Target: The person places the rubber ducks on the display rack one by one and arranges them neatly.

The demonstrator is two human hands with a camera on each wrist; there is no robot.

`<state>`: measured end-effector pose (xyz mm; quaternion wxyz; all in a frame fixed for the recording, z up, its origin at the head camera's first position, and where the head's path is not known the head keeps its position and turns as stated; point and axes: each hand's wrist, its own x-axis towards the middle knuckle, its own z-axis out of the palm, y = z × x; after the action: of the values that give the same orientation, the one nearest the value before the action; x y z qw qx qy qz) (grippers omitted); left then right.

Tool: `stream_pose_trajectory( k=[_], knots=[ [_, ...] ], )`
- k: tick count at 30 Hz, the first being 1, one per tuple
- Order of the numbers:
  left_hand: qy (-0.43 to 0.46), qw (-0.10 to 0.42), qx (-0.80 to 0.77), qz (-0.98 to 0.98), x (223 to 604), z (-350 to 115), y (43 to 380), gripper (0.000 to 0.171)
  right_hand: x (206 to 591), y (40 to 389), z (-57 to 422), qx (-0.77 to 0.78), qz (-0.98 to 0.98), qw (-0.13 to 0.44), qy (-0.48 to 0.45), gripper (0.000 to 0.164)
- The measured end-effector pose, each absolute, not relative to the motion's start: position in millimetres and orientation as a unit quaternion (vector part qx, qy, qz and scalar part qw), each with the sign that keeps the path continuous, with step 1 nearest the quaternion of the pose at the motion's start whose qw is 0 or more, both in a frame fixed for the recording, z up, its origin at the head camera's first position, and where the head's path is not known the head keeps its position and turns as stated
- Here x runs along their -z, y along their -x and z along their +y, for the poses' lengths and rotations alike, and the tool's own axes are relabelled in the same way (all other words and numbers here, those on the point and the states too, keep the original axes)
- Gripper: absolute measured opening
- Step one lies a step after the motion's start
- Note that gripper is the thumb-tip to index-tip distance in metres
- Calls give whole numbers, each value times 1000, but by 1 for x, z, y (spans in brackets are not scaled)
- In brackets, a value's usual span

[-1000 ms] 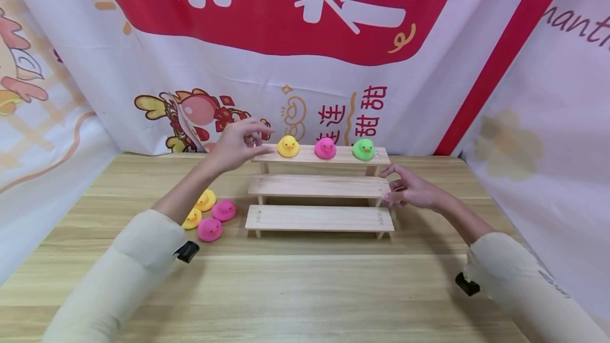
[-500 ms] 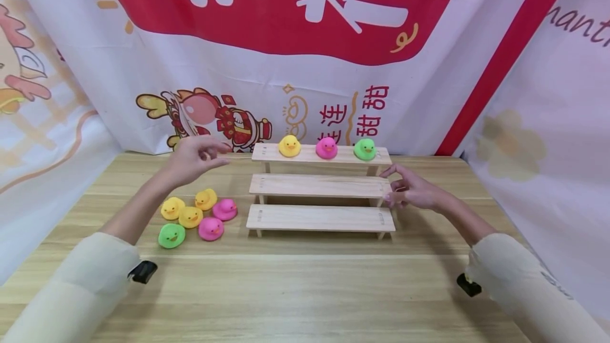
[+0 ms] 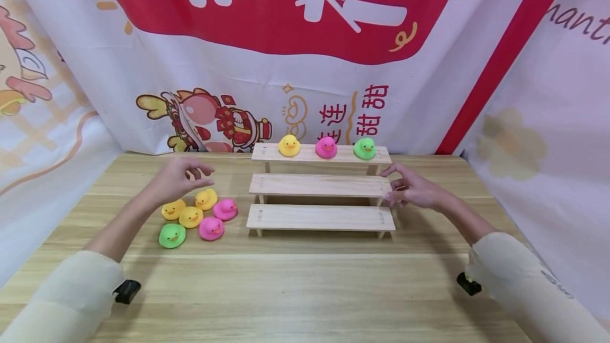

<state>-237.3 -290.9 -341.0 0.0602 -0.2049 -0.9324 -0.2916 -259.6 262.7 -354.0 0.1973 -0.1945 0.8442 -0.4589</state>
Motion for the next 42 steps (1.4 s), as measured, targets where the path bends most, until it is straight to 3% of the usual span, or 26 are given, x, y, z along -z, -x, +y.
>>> stream_pose_trajectory(
  k=[15,34,42],
  knots=[
    [198,-107,268,-937,341,-304,240,24,353,259,262,453,849,195,191,55],
    [217,-150,269,-926,346,-306,250,25,353,261,262,446,853,194,189,56],
    [217,-142,257,-931,348,-305,253,26,353,261,262,450,850,199,187,55]
  ],
)
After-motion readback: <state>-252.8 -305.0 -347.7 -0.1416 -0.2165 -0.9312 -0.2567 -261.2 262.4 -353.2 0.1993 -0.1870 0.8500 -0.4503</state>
